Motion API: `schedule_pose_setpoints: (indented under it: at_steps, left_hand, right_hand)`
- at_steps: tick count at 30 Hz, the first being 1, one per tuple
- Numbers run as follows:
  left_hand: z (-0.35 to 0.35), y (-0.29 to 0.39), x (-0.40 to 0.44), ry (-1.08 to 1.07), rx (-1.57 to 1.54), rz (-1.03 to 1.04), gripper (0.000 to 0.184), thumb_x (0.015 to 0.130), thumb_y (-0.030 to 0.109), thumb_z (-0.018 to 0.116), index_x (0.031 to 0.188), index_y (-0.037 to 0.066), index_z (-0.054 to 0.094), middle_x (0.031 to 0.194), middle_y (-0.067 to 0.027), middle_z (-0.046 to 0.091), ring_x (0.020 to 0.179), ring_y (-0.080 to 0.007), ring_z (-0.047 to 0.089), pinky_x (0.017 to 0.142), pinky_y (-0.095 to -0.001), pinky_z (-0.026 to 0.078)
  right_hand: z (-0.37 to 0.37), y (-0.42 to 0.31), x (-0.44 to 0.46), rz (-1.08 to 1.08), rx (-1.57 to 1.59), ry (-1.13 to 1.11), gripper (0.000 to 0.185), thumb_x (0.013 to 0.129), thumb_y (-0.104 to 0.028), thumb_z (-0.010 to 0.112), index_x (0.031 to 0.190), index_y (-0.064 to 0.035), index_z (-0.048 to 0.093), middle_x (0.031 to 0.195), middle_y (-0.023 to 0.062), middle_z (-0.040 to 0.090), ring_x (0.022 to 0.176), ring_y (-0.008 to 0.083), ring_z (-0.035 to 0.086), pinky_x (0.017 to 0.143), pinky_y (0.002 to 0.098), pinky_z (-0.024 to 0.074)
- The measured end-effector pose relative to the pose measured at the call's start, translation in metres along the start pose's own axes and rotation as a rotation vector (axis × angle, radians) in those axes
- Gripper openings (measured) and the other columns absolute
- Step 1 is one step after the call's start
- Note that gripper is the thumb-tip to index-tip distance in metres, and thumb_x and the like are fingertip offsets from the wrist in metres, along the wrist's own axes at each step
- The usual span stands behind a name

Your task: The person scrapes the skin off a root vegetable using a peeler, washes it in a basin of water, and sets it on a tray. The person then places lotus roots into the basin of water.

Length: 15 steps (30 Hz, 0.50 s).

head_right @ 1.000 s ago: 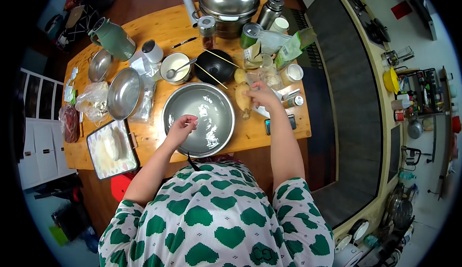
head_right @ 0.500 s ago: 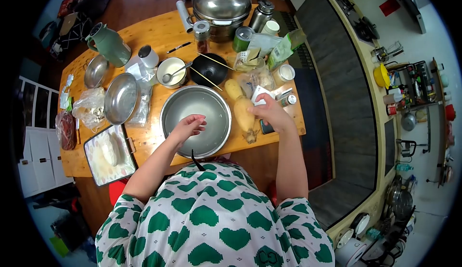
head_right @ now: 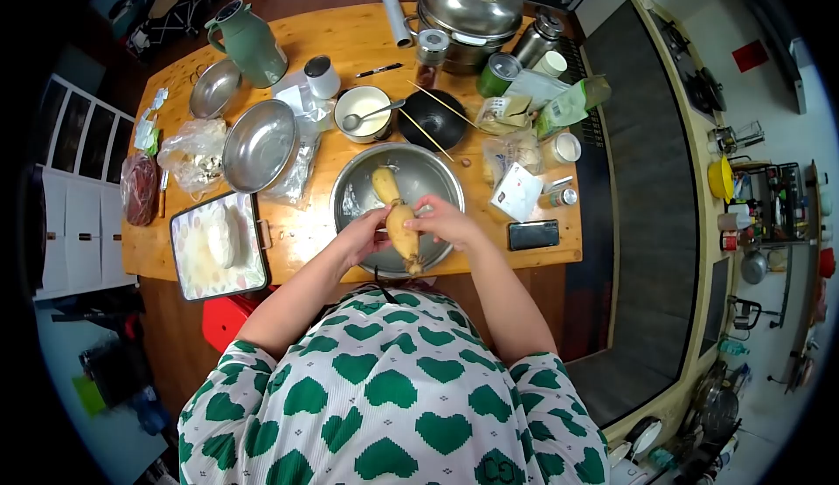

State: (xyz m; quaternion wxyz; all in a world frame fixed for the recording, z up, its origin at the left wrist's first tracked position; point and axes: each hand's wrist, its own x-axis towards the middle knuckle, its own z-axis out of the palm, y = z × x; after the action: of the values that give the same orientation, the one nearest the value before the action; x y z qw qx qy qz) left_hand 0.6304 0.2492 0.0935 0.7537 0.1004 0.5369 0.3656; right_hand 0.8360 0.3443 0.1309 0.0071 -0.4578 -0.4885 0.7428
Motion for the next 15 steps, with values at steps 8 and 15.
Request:
schedule_pose_setpoints:
  at_steps: [8,15]
  left_hand:
    - [-0.016,-0.027,0.011,0.092,0.146,0.053,0.064,0.101,0.030,0.067,0.151,0.003,0.037,0.126,-0.0154,0.064,0.104,-0.0207,0.067,0.092,-0.0347,0.056]
    - [-0.006,-0.017,0.000,0.337,0.930,0.487,0.057,0.089,0.030,0.077,0.138,0.005,0.058,0.127,-0.0248,0.059,0.113,-0.0372,0.063,0.099,-0.0415,0.052]
  right_hand:
    - [0.005,0.032,0.017,0.047,-0.224,-0.073,0.035,0.092,-0.025,0.078,0.120,-0.0146,0.058,0.100,0.0011,0.073,0.086,0.0075,0.063,0.060,0.0236,0.0429]
    - [-0.074,0.050,0.044,-0.314,-0.081,0.561,0.025,0.098,-0.027,0.065,0.120,-0.0134,0.067,0.099,0.0059,0.076,0.088,0.0214,0.072,0.072,0.0382,0.0564]
